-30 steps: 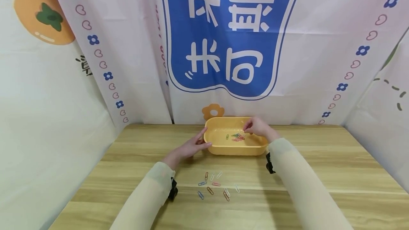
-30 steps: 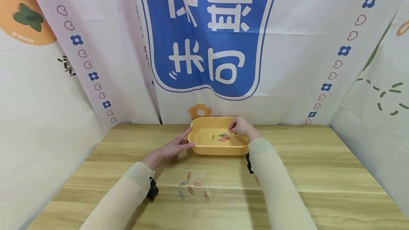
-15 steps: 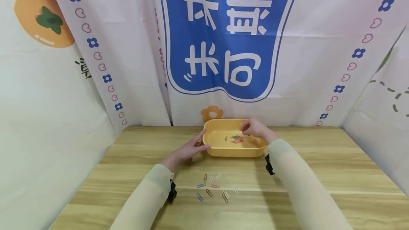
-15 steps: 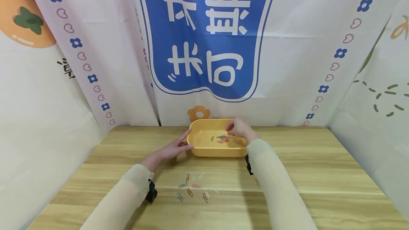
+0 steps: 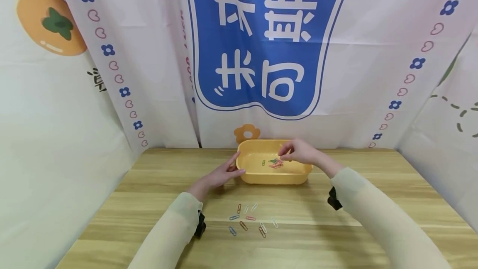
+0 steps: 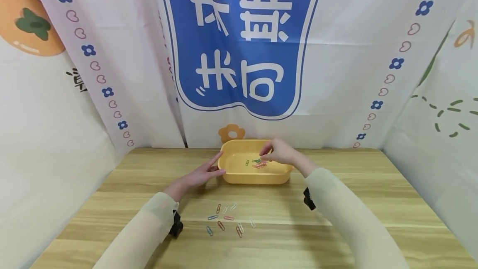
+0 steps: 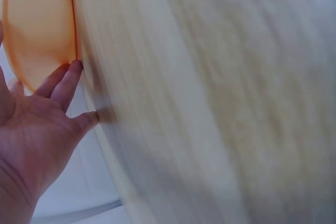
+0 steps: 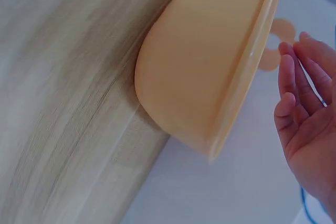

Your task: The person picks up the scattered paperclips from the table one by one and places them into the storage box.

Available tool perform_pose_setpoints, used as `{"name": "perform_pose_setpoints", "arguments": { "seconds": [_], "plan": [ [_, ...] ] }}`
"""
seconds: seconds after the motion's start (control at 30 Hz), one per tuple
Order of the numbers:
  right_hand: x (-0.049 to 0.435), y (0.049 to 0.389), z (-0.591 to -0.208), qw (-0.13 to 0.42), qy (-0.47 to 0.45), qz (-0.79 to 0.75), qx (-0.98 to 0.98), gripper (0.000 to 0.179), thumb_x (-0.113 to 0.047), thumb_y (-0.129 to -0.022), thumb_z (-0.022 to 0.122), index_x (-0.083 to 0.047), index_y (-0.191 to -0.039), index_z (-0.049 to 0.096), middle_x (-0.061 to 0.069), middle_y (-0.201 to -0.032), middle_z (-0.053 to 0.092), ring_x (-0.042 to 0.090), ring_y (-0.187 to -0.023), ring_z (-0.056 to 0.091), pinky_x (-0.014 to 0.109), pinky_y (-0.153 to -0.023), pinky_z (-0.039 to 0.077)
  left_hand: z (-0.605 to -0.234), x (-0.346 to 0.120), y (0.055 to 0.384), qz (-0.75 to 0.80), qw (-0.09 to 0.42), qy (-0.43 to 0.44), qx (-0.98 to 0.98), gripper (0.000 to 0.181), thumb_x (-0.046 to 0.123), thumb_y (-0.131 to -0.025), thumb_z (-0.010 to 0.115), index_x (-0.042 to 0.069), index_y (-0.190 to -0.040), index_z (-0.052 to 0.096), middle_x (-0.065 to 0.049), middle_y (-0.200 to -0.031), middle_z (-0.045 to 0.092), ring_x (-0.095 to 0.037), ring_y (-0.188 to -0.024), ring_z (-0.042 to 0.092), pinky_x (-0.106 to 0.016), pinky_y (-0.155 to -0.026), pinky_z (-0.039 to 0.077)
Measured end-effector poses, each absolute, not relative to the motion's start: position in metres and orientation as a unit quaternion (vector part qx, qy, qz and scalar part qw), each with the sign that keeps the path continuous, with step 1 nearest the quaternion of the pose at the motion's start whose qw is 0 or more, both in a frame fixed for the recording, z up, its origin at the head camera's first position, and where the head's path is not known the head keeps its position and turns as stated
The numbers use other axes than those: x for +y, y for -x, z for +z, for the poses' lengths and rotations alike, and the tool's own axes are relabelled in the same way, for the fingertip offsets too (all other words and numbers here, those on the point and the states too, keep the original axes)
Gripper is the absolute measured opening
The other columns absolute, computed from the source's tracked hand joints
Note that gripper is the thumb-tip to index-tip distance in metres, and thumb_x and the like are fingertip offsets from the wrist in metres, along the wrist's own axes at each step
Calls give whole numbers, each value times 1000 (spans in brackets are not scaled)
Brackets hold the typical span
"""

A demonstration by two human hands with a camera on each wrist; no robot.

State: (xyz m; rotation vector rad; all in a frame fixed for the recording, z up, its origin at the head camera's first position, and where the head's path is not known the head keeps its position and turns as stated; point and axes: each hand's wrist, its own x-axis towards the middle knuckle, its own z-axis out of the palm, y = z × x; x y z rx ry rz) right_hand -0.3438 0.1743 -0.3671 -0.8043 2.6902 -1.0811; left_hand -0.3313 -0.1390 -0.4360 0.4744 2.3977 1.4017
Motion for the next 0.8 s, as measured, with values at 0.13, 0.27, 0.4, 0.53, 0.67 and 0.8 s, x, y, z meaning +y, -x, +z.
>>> {"name": "perform_pose_setpoints", "arguments": {
  "seconds": [0.13,0.27,0.4,0.53,0.67,0.8],
  "plan": [
    [178,328,-365,61,302,-354,883,11,-8,-89,71,1,-95,73,4,-87,71,22,-74,62,29,-66,53,-436,-139,331,491,163,-168,839,81,39,-95,62,35,-157,10,-19,-156,23,-36,-138,32,-52,-111,25],
    [181,307,-365,59,330,-353,874,9,-11,-89,72,-4,-94,74,1,-89,71,18,-75,62,28,-65,53,-436,-139,331,490,161,-172,839,81,38,-96,61,32,-157,9,-18,-157,21,-37,-138,32,-53,-111,25],
    [183,285,-369,68,338,-349,871,8,-15,-89,72,-9,-95,74,-5,-89,69,13,-77,61,31,-69,52,-438,-140,330,485,158,-172,843,79,36,-97,60,31,-157,9,-18,-157,21,-37,-138,32,-53,-111,25],
    [186,266,-375,78,338,-354,869,10,-18,-90,72,-12,-97,74,-8,-90,69,11,-79,61,32,-71,53,-439,-139,330,486,159,-180,841,81,38,-96,60,29,-158,9,-20,-156,22,-37,-137,34,-52,-110,27],
    [186,251,-382,89,344,-361,862,13,-20,-90,71,-12,-100,72,-10,-90,68,10,-80,61,30,-72,53,-441,-138,331,489,157,-183,839,82,40,-95,62,29,-158,10,-21,-156,23,-37,-136,36,-53,-110,28],
    [181,239,-389,90,355,-368,854,15,-19,-90,72,-11,-102,71,-11,-87,67,9,-80,60,29,-71,52,-441,-139,333,496,150,-178,837,80,38,-95,62,31,-157,11,-21,-156,24,-38,-136,36,-54,-109,28]
  ]
}}
